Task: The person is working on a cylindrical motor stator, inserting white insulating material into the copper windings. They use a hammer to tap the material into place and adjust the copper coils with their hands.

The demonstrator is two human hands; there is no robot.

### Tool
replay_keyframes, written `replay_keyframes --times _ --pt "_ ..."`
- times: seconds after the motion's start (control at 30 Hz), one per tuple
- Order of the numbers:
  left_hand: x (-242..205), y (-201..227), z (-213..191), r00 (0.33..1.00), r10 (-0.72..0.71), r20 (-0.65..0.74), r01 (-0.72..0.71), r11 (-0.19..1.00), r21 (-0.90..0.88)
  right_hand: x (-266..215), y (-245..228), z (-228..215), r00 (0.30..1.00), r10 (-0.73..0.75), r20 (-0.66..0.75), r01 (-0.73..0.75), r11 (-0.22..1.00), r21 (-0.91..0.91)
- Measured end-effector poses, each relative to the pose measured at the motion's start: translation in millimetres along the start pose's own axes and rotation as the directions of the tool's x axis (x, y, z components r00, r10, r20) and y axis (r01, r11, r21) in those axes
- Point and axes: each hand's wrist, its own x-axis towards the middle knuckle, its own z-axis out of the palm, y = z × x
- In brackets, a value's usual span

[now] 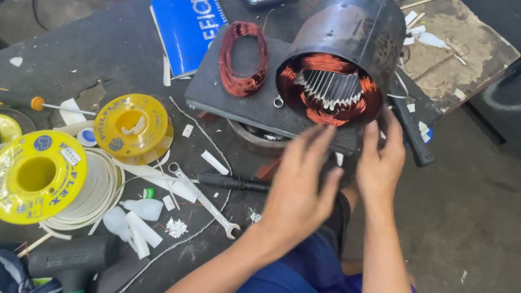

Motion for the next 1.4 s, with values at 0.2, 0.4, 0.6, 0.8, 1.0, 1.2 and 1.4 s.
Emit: replay_keyframes --times 0.2,0.4,0.6,0.8,1.0,1.2,1.4 --pt "61 -51 -58 0.946 0.140 -0.292 -0.107 0.986 0.128 -34 -43 1 0.981 -0.043 -0.188 0.063 0.993 0.100" --pt "112 -48 -98 0.984 0.180 0.017 -0.181 0.976 0.124 -28 -99 1 0.912 -0.387 -0.136 0.359 0.914 -0.190" --pt "187 -48 -82 0.831 0.414 0.371 -0.474 0.877 0.083 -22 -101 57 0.893 -0.224 0.389 0.375 0.850 -0.371" --pt "236 -65 -42 0.760 0.459 0.461 -0.565 0.817 0.119 -12 -123 79 0.872 0.150 0.467 0.234 0.709 -0.665" --pt "227 -56 -43 0.789 0.449 0.419 -0.554 0.815 0.169 -39 -109 66 0.884 -0.004 0.468 0.289 0.791 -0.539" --pt "212 -56 -54 0.867 0.290 0.405 -0.407 0.881 0.241 -59 -104 36 0.936 -0.319 0.149 0.326 0.945 -0.027" --pt "210 -58 -63 0.927 0.151 0.343 -0.249 0.932 0.265 -91 -88 -49 0.911 0.383 -0.155 -0.348 0.913 0.214"
